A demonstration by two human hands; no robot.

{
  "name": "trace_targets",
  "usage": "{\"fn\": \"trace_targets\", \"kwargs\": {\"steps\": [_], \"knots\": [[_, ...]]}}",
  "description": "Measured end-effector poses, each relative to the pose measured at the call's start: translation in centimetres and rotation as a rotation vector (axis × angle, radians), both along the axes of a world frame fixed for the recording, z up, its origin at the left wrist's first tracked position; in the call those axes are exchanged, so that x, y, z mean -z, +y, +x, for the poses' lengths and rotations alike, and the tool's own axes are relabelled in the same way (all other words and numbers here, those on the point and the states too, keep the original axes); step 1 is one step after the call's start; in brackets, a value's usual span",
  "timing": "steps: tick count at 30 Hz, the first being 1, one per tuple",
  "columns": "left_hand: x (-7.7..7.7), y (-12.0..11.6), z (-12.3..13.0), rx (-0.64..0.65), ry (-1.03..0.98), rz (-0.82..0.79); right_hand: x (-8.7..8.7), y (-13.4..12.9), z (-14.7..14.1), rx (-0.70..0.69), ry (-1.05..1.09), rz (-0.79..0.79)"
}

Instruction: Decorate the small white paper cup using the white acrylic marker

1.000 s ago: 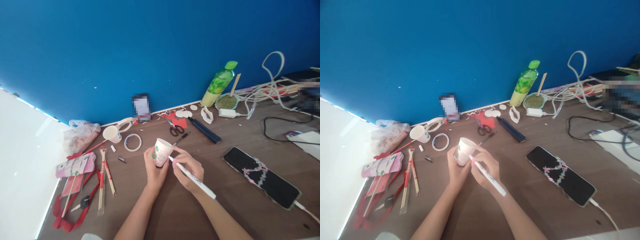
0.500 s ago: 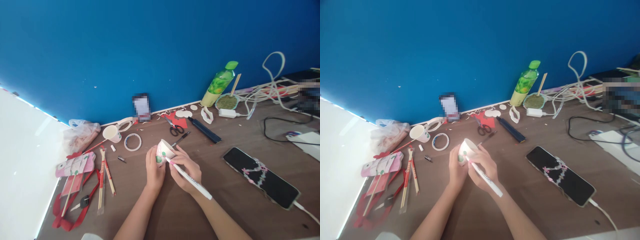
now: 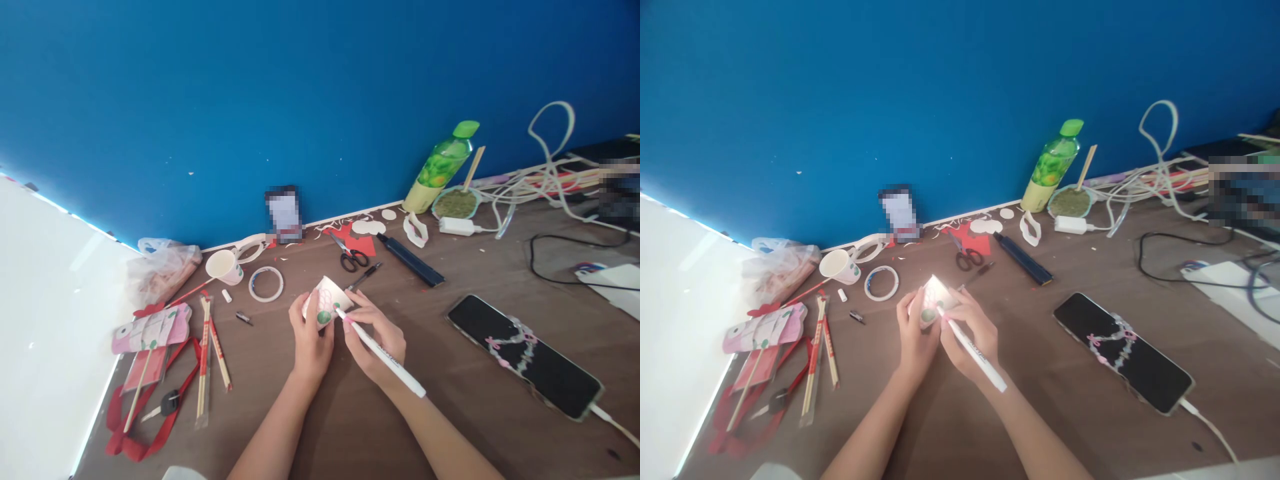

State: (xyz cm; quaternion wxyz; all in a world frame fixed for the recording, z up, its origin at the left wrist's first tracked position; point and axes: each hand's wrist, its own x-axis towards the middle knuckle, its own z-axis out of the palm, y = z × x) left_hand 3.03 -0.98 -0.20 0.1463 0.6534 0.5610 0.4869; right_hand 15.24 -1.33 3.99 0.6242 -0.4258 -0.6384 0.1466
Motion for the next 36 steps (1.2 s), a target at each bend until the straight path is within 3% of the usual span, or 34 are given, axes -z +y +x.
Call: {"fn": "trace_targets", "kwargs": {"steps": [10, 20, 29, 36], "knots": [[0.58, -0.04, -0.31, -0.033, 0.062, 0.06, 0.28, 0.07, 0.11, 0.006, 0.099, -0.147], [0.38, -0.13, -0.46, -0.027, 0.055, 0.076, 0.21, 0.24, 0.16, -0.029, 0.104, -0.165], [0.49, -0.16, -0.5, -0.033, 0.122, 0.107, -0.16, 0.16, -0.14, 0.033, 0.135, -0.193], [0.24, -0.11, -0.43, -0.03, 0.061, 0.074, 0.0, 0.15, -0.21, 0.027, 0.17, -0.21]]}}
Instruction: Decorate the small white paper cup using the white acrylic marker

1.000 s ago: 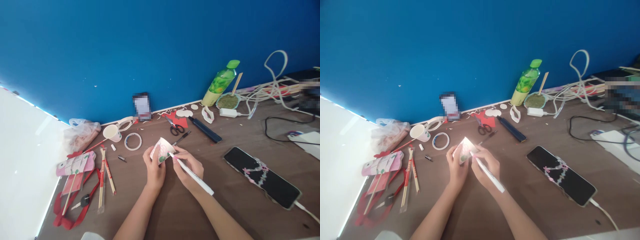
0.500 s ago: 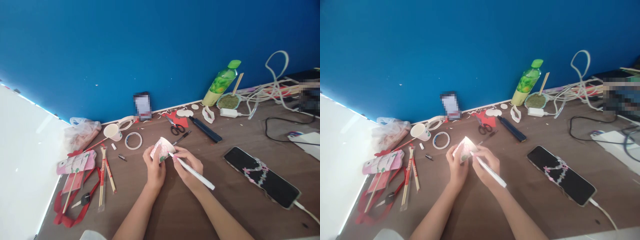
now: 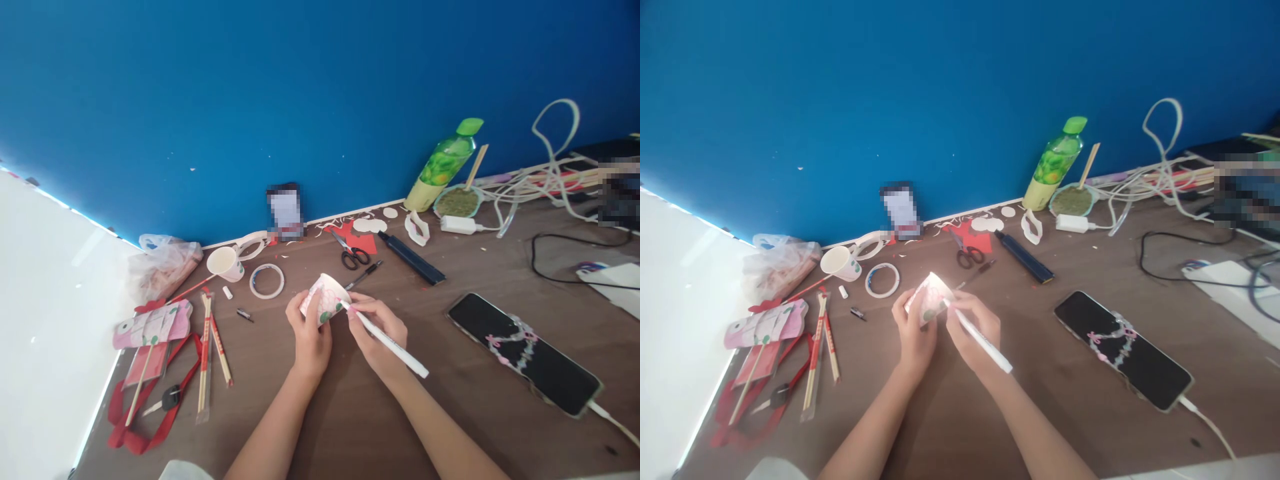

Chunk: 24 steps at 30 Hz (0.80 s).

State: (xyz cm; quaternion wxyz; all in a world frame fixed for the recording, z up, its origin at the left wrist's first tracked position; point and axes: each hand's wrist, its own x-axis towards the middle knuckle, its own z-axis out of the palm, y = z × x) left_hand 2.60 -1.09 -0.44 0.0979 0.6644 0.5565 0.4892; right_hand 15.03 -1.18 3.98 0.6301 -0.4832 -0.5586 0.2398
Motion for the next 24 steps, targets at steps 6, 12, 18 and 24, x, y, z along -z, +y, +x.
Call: {"fn": "trace_targets", "kwargs": {"steps": [6, 12, 18, 24], "knots": [[-0.24, -0.07, 0.08, -0.007, -0.022, -0.022, 0.07, 0.07, -0.02, -0.044, 0.067, 0.006], [-0.29, 0.01, 0.12, -0.005, -0.037, -0.038, -0.06, 0.1, -0.06, -0.055, 0.089, 0.01], [-0.06, 0.03, 0.08, 0.003, -0.057, -0.074, 0.05, 0.12, 0.12, -0.082, 0.07, 0.01], [-0.15, 0.2, 0.08, 0.013, -0.092, -0.086, 0.11, -0.01, 0.43, -0.124, 0.081, -0.057]]}}
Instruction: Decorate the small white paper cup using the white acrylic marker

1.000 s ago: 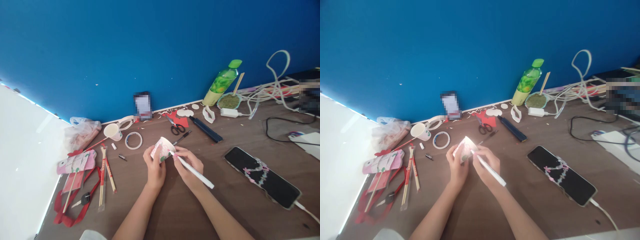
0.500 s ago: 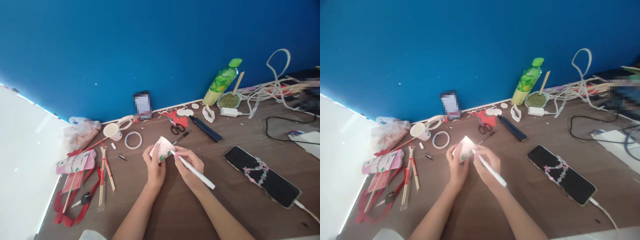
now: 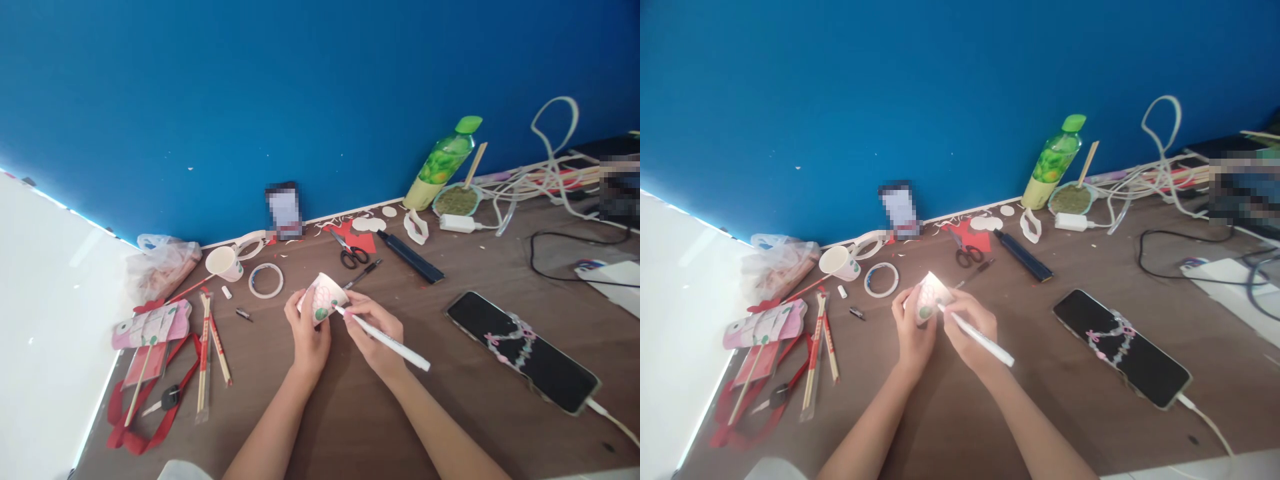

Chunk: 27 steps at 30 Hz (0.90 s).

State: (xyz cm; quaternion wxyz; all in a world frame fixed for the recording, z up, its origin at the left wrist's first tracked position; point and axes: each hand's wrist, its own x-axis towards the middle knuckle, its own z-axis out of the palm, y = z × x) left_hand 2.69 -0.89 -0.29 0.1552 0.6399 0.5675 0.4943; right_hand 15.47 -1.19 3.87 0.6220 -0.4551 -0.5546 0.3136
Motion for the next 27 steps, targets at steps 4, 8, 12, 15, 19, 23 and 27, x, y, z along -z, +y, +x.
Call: {"fn": "trace_targets", "kwargs": {"steps": [4, 8, 12, 15, 19, 23, 27], "knots": [[-0.5, 0.1, 0.1, 0.035, -0.036, -0.032, 0.0, 0.0, 0.4, 0.05, 0.187, -0.071], [-0.9, 0.1, 0.2, 0.051, -0.043, -0.016, 0.0, 0.1, 0.7, 0.153, 0.209, -0.047], [-1.2, 0.1, 0.2, 0.068, -0.045, -0.024, -0.2, -0.1, 0.4, 0.168, 0.141, -0.021], [-1.4, 0.1, 0.1, 0.073, -0.044, -0.026, -0.1, -0.1, 0.2, 0.139, 0.079, 0.014], [-1.3, 0.2, 0.1, 0.058, -0.031, -0.014, 0.3, 0.1, 0.2, 0.084, 0.029, 0.044], [-0.9, 0.2, 0.1, 0.025, -0.016, 0.011, 0.2, 0.2, 0.2, 0.055, 0.01, 0.072], [-0.6, 0.2, 0.0, 0.015, 0.012, 0.048, 0.2, 0.2, 0.2, 0.053, -0.029, 0.092]]}}
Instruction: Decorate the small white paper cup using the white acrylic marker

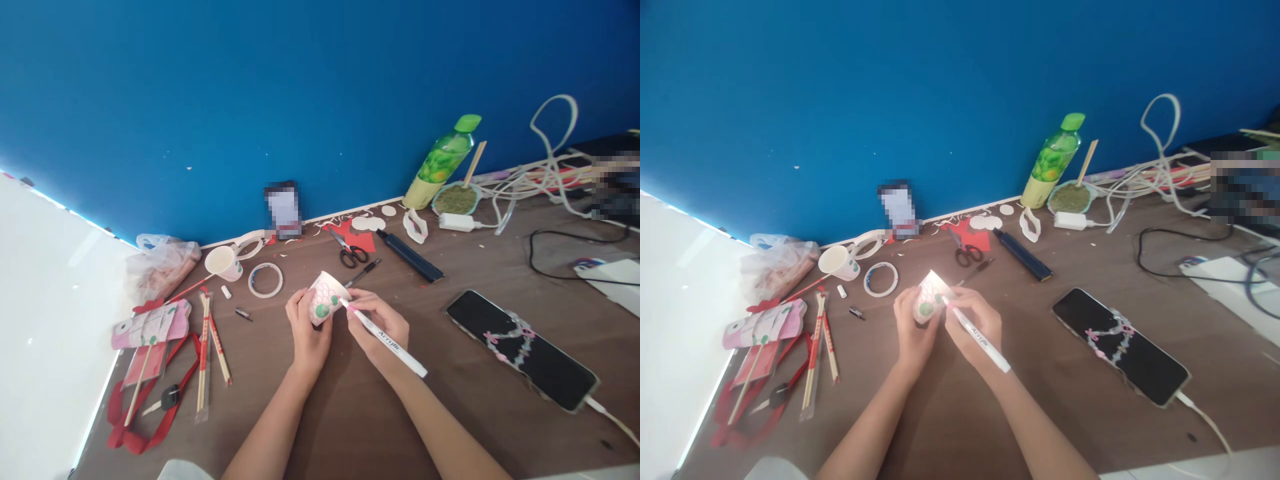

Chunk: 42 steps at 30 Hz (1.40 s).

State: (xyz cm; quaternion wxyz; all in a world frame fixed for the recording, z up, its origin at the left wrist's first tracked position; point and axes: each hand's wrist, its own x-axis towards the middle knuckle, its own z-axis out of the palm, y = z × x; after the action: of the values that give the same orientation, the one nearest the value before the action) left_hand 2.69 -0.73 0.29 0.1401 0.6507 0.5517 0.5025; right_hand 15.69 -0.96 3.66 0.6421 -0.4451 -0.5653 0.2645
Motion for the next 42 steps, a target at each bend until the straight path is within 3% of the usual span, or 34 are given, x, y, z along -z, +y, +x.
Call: {"fn": "trace_targets", "kwargs": {"steps": [7, 18, 34, 38, 42], "knots": [[0.1, 0.0, 0.0, -0.016, 0.024, 0.023, 0.5, 0.1, 0.0, 0.012, -0.012, -0.015], [-0.2, 0.0, 0.1, -0.02, -0.008, 0.001, -0.4, 0.2, -0.2, 0.02, 0.049, -0.039], [-0.9, -0.1, 0.2, -0.011, -0.044, -0.032, -0.3, 0.0, 0.1, -0.024, 0.033, -0.045], [-0.7, 0.0, 0.2, 0.026, -0.112, -0.075, -0.5, -0.1, 0.4, -0.033, 0.118, -0.075], [-0.8, 0.0, 0.4, 0.041, -0.286, -0.184, -0.6, -0.2, 0.7, 0.065, 0.219, -0.094]]}}
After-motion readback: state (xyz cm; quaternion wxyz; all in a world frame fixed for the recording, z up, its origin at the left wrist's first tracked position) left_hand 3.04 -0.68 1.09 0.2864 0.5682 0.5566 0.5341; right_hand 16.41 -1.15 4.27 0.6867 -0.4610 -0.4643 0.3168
